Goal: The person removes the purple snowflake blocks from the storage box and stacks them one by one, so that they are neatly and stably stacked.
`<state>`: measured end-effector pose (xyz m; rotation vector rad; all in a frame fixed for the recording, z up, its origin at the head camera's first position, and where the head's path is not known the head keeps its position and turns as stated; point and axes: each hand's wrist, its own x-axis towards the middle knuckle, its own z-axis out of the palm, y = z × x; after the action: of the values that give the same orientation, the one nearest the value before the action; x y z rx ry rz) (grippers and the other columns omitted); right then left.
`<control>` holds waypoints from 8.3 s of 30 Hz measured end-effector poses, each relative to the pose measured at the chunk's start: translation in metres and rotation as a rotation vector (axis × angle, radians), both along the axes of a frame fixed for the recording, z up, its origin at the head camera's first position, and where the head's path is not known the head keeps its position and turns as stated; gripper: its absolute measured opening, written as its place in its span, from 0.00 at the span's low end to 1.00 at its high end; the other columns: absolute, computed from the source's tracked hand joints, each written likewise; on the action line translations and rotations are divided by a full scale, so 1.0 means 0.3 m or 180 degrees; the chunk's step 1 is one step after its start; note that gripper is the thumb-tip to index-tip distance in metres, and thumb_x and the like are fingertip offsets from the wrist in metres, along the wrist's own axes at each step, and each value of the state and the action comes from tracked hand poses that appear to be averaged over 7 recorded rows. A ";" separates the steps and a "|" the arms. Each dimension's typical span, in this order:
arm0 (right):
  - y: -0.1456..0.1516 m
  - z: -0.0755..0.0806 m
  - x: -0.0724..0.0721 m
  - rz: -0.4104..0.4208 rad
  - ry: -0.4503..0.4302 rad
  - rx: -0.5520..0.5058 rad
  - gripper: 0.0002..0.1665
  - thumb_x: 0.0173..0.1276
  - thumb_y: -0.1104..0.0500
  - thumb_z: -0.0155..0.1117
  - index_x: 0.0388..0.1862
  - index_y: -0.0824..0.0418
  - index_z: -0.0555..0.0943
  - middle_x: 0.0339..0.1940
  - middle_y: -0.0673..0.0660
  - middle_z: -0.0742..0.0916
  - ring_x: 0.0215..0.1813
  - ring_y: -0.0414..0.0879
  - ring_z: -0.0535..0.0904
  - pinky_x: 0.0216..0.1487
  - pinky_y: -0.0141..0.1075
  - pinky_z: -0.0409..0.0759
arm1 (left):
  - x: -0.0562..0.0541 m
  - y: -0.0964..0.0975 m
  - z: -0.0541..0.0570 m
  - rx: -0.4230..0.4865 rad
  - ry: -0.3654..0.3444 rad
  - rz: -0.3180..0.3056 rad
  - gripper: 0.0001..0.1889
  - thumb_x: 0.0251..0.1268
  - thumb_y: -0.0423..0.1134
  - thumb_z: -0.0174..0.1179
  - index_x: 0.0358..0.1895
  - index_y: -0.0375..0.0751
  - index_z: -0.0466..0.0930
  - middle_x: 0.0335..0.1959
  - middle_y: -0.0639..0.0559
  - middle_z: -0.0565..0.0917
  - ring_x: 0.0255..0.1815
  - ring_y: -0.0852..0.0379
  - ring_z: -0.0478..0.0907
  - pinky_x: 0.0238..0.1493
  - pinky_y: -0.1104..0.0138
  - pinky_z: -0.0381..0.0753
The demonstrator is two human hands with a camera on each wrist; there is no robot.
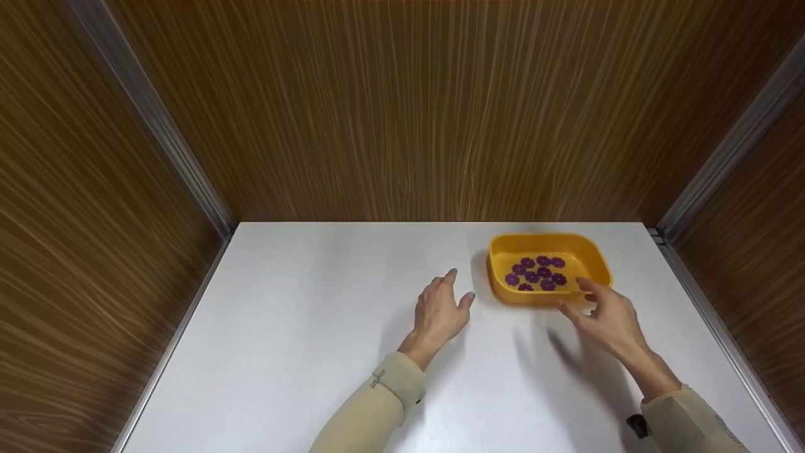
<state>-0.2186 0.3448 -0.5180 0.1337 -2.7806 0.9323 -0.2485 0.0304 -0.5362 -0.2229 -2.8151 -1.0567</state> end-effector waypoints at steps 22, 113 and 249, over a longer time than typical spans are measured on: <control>0.170 -0.011 -0.199 -0.0390 -0.0056 0.0169 0.42 0.77 0.47 0.74 0.77 0.75 0.76 0.77 0.82 0.77 0.79 0.81 0.70 0.83 0.77 0.65 | -0.134 0.152 -0.029 0.0657 -0.0272 -0.0086 0.31 0.83 0.44 0.66 0.83 0.41 0.73 0.65 0.38 0.89 0.61 0.47 0.88 0.64 0.57 0.90; 0.100 -0.028 -0.192 0.0002 -0.1323 -0.1300 0.42 0.77 0.66 0.69 0.88 0.63 0.69 0.70 0.66 0.79 0.52 0.40 0.80 0.52 0.23 0.91 | -0.199 -0.107 0.011 0.1694 -0.1431 -0.0474 0.34 0.77 0.29 0.67 0.83 0.50 0.75 0.50 0.46 0.80 0.40 0.51 0.87 0.58 0.48 0.97; -0.392 0.153 -0.284 0.3219 -0.1415 0.0675 0.23 0.66 0.58 0.87 0.59 0.56 0.95 0.54 0.54 0.95 0.50 0.42 0.88 0.59 0.39 0.94 | 0.063 -0.499 0.209 0.1891 -0.2012 -0.0255 0.29 0.74 0.27 0.66 0.77 0.35 0.78 0.54 0.40 0.80 0.32 0.59 0.84 0.40 0.60 0.97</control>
<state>-0.3037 0.2271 -0.4722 1.6584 -3.1678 0.8843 -0.2296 -0.1193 -0.4736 0.0818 -2.7961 -2.2435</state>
